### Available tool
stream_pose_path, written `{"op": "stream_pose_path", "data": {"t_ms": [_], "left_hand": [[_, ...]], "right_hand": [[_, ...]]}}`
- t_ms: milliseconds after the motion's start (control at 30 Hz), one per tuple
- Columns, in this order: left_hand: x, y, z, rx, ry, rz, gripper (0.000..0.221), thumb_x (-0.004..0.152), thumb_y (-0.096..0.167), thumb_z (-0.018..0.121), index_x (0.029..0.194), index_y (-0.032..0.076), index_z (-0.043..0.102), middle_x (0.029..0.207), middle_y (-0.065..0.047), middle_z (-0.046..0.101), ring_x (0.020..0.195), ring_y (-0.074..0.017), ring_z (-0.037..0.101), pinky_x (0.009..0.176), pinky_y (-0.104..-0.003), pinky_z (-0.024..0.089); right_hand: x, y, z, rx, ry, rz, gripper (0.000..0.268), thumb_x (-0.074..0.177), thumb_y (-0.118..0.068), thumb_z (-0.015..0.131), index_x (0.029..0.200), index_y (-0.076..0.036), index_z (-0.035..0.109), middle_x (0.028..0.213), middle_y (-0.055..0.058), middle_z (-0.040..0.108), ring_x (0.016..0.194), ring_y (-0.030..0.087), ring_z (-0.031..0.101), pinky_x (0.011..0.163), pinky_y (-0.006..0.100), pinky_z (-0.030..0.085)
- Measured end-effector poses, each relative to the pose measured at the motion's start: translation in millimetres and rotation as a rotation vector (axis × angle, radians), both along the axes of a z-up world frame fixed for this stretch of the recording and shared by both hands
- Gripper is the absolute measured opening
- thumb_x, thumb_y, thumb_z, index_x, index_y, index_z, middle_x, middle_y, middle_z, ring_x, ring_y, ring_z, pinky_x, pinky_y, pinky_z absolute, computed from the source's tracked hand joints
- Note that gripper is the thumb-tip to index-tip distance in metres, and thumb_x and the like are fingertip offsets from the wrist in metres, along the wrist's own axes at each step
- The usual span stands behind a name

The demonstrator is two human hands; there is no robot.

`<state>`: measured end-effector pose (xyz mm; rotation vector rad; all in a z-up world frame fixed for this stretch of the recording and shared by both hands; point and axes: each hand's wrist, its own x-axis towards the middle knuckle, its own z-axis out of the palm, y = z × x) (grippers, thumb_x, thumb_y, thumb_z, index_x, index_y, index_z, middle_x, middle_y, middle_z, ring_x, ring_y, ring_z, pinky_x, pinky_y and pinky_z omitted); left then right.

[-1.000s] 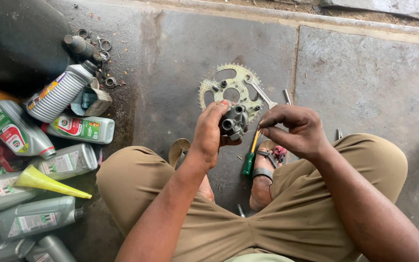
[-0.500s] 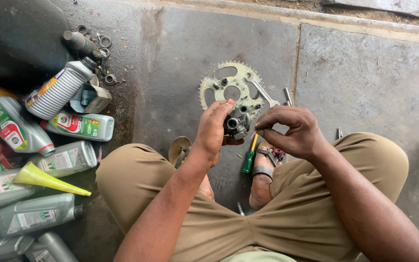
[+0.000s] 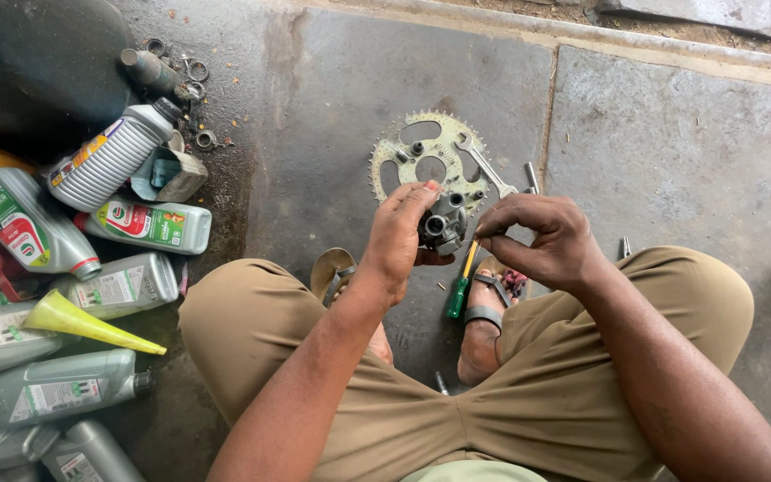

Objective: The recorder is disassembling and cleaning a motorcycle carburetor while sitting on the floor.

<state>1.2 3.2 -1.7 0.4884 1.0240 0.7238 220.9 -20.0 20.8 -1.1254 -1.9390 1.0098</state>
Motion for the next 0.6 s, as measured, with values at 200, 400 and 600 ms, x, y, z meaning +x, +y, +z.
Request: {"op": "stream_pose_path", "data": {"t_ms": [200, 400, 600], "left_hand": [[0, 0, 0, -0.008, -0.024, 0.0, 0.038, 0.098, 0.041, 0.055, 0.118, 0.01, 0.063, 0.093, -0.001, 0.069, 0.081, -0.0122, 0.07, 0.062, -0.038, 0.064], [0, 0, 2, -0.003, -0.01, -0.014, 0.036, 0.098, 0.042, 0.053, 0.114, 0.011, 0.063, 0.092, -0.001, 0.069, 0.08, -0.0119, 0.07, 0.061, -0.037, 0.063], [0, 0, 0, 0.023, -0.022, -0.009, 0.036, 0.1, 0.039, 0.055, 0.116, 0.009, 0.063, 0.092, -0.003, 0.069, 0.079, -0.0139, 0.07, 0.06, -0.036, 0.065]], "right_hand": [[6, -3, -9, -0.113, 0.086, -0.044, 0.013, 0.085, 0.004, 0.074, 0.096, -0.002, 0.074, 0.096, 0.008, 0.076, 0.089, 0.014, 0.073, 0.077, 0.028, 0.058], [2, -1, -4, -0.088, 0.021, -0.022, 0.012, 0.084, 0.003, 0.076, 0.095, -0.002, 0.074, 0.093, 0.007, 0.076, 0.087, 0.013, 0.073, 0.076, 0.028, 0.058], [-2, -1, 1, -0.08, -0.007, 0.004, 0.013, 0.084, 0.002, 0.076, 0.095, -0.003, 0.074, 0.092, 0.006, 0.076, 0.086, 0.014, 0.074, 0.076, 0.028, 0.059]]}}
